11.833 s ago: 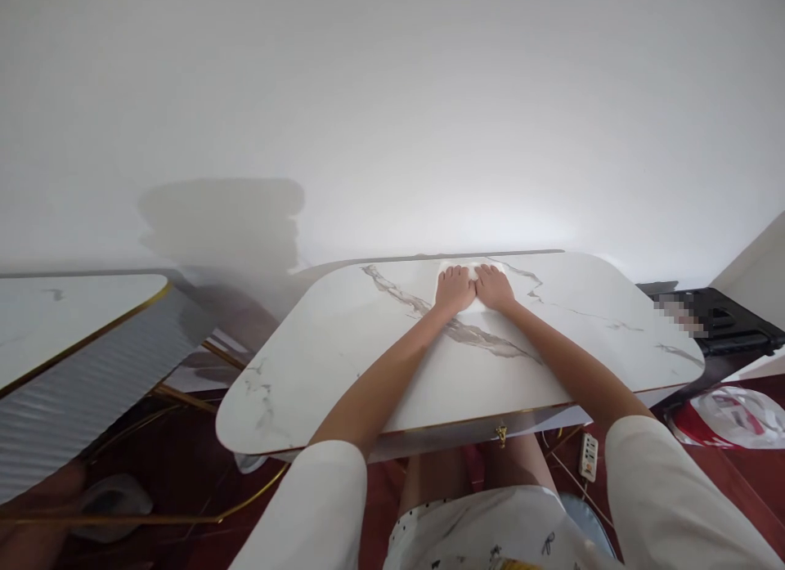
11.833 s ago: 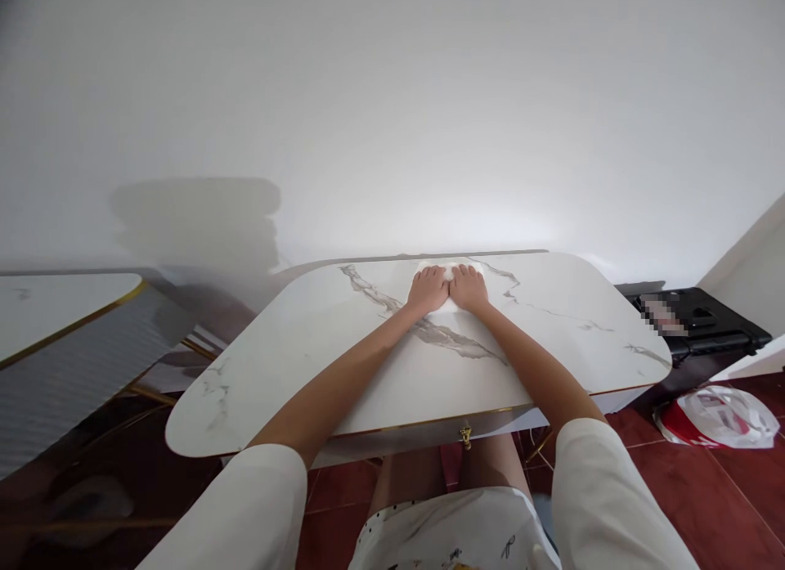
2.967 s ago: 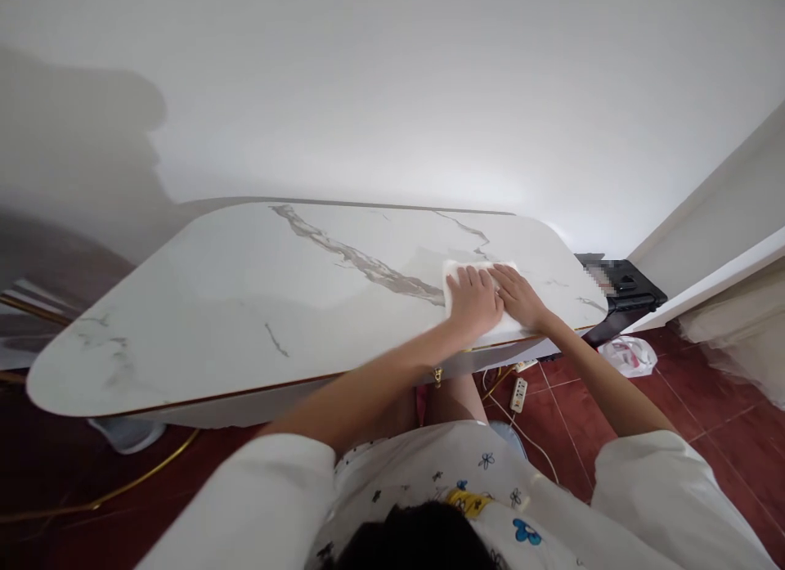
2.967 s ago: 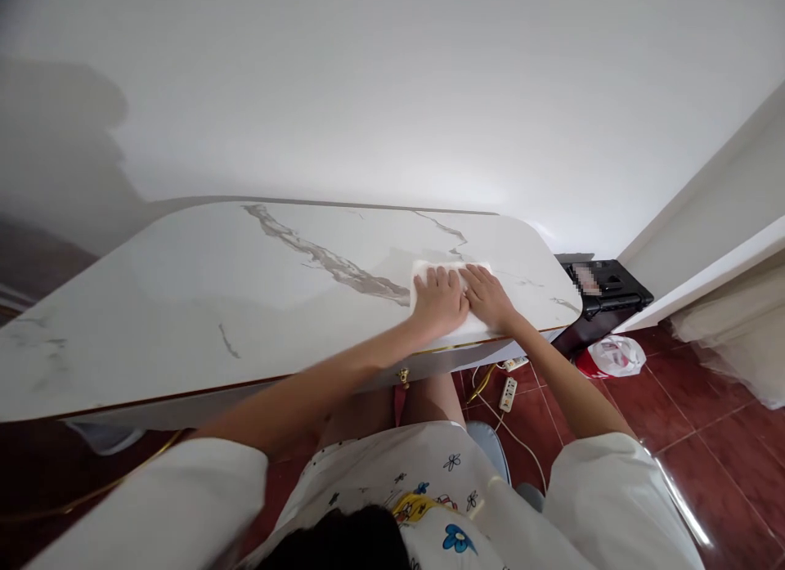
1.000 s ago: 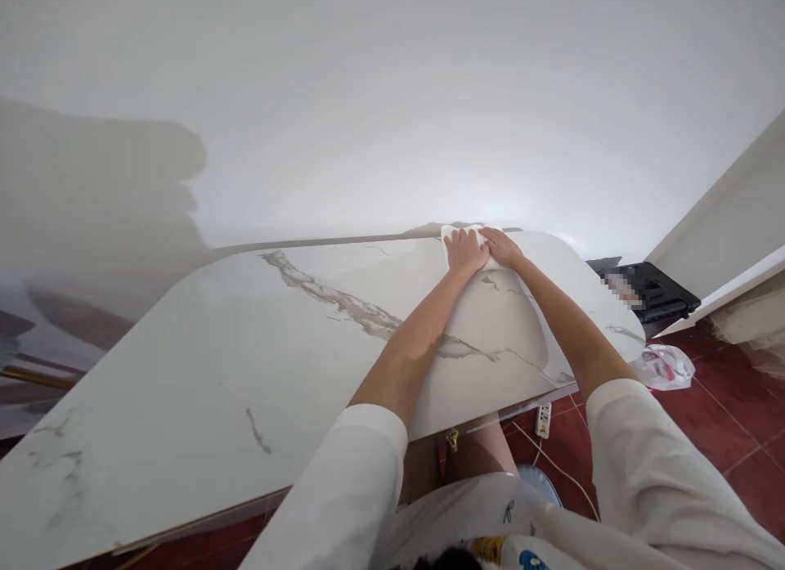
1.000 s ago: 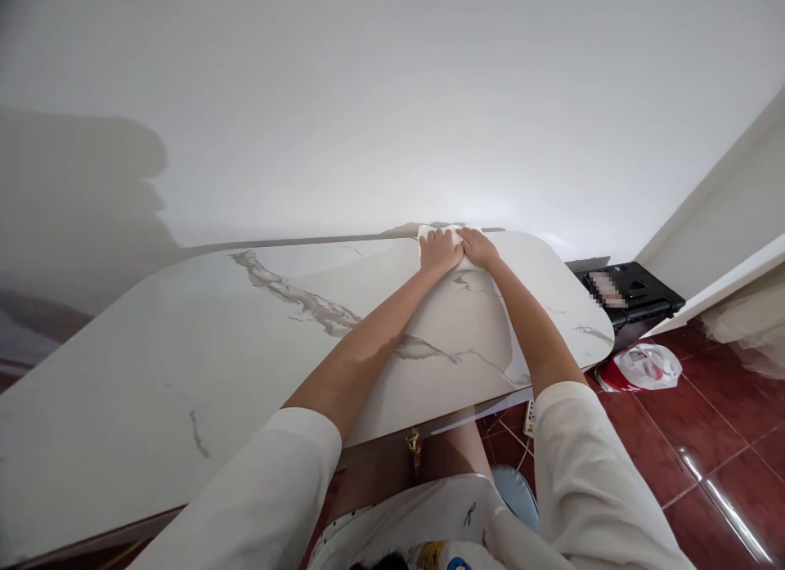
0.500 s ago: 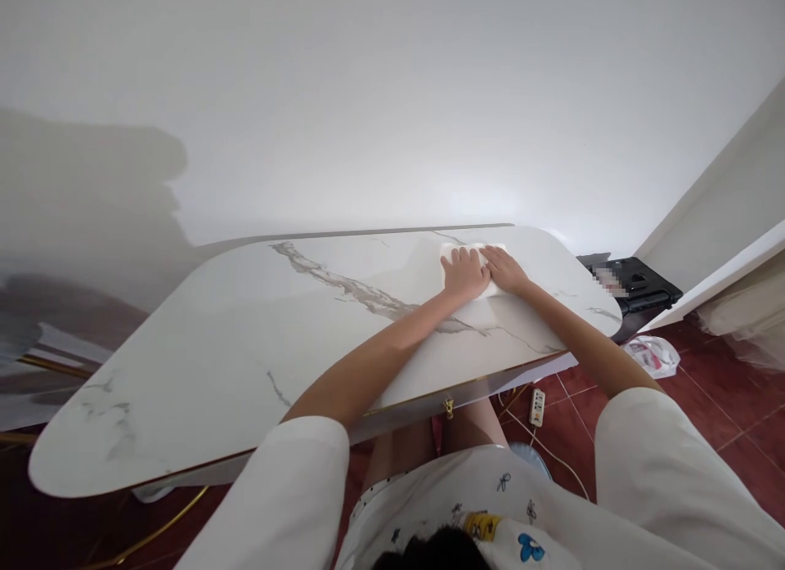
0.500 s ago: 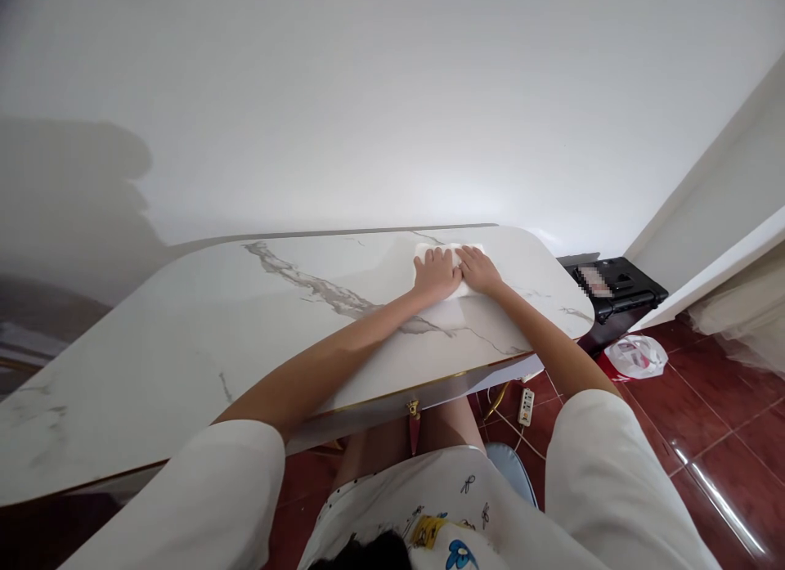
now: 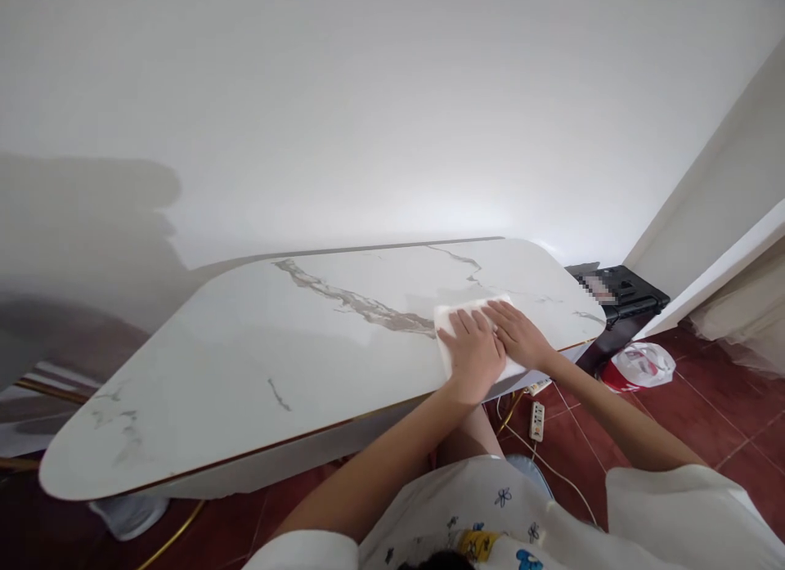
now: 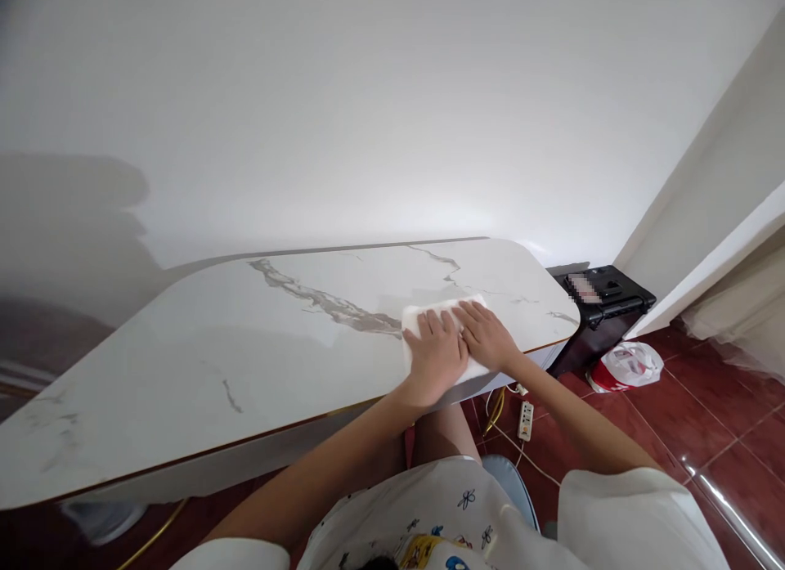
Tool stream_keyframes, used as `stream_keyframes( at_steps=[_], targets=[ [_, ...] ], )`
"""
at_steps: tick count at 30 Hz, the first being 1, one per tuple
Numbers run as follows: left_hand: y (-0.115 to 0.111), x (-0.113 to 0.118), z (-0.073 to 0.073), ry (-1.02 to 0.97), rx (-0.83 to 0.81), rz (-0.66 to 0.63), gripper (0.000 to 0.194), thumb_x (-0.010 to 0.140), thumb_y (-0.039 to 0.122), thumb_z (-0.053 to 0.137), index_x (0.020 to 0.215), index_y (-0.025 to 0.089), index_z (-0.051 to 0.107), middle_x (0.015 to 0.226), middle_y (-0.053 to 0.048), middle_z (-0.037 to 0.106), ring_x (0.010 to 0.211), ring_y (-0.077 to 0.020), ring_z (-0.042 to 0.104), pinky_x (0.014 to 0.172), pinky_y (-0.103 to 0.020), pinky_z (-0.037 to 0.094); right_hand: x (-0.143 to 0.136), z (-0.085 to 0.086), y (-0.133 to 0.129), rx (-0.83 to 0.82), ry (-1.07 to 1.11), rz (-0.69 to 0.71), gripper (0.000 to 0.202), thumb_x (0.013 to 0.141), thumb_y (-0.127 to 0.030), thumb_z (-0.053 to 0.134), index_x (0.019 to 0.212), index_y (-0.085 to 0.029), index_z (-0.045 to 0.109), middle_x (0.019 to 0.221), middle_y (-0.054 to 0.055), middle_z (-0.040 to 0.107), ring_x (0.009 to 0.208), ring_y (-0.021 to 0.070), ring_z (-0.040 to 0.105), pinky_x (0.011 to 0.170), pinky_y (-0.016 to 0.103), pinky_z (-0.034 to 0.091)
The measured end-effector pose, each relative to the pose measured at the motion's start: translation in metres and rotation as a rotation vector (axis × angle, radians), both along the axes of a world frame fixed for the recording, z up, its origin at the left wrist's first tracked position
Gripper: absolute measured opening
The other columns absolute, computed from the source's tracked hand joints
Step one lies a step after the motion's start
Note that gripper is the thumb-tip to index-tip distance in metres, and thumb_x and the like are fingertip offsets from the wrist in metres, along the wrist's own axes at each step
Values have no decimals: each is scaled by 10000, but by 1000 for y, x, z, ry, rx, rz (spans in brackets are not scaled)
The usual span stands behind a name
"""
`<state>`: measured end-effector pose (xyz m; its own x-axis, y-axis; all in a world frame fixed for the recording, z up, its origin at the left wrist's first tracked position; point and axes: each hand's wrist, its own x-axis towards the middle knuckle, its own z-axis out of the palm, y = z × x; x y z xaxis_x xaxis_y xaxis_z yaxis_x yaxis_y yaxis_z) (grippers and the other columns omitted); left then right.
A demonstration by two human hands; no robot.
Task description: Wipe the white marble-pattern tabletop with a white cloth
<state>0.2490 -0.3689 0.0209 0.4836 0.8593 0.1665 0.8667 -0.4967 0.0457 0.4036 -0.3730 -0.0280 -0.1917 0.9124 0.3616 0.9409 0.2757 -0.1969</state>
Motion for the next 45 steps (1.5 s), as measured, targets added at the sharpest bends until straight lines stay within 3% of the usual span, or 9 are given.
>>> stream_keyframes(
  at_steps=[5,13,18,21,25,27,30,37,45],
  targets=[
    [-19,15,1,37,-11,-20,619,958,314,347,1488,-4,373,1515,-301,380,1422,-444,335,1060,-665,358,13,6,-19,-35,44,21,566,1031,-394,209,1500,-149,408,1544,112,429,1467,258,329,1226,533,275],
    [3,37,13,52,-170,-90,638,966,336,341,1499,-16,336,1537,-301,341,1434,-434,316,1069,-639,365,49,7,-6,-122,73,3,592,1017,-463,217,1526,-198,364,1565,86,400,1470,250,322,1235,518,252],
    [39,35,3,-57,-134,-163,636,969,385,299,1497,32,333,1557,-271,324,1450,-419,277,1092,-647,310,56,2,26,-90,18,-52,642,1006,-462,195,1545,-131,302,1589,129,348,1484,269,288,1224,507,265],
    [69,42,-2,-117,-116,-135,594,947,381,328,1451,74,395,1542,-244,362,1435,-392,298,1093,-629,303,54,12,52,-103,-64,-88,589,1003,-368,203,1511,-121,369,1578,140,365,1479,276,299,1189,513,309],
    [112,57,-3,-204,-95,-127,474,932,389,359,1294,140,536,1438,-194,494,1370,-348,380,1104,-585,298,52,30,91,-105,-150,-241,530,982,-277,249,1432,-132,489,1520,137,463,1448,313,348,1150,523,336],
    [132,63,-4,-235,-93,-109,445,928,392,366,1248,151,559,1398,-184,527,1345,-341,403,1112,-574,284,53,35,111,-195,-112,-255,537,963,-225,259,1437,-97,477,1517,140,465,1426,282,388,1164,468,336],
    [156,69,-7,-269,-87,-76,444,932,402,353,1241,156,556,1390,-185,528,1333,-337,408,1122,-556,266,55,35,140,-262,4,-245,563,968,-230,239,1470,-51,421,1563,139,397,1465,246,324,1202,404,293],
    [199,72,-9,-290,-89,-35,438,933,408,333,1243,179,541,1376,-170,532,1323,-331,413,1112,-558,277,53,29,183,-248,164,-291,566,985,-297,229,1512,-161,384,1603,48,337,1501,233,241,1236,445,215],
    [238,68,-3,-253,-86,-104,417,924,385,340,1216,185,560,1378,-162,547,1357,-314,388,1124,-547,271,55,29,223,-247,128,-291,583,977,-265,210,1527,-128,350,1623,70,286,1515,286,177,1222,495,225]
  ],
)
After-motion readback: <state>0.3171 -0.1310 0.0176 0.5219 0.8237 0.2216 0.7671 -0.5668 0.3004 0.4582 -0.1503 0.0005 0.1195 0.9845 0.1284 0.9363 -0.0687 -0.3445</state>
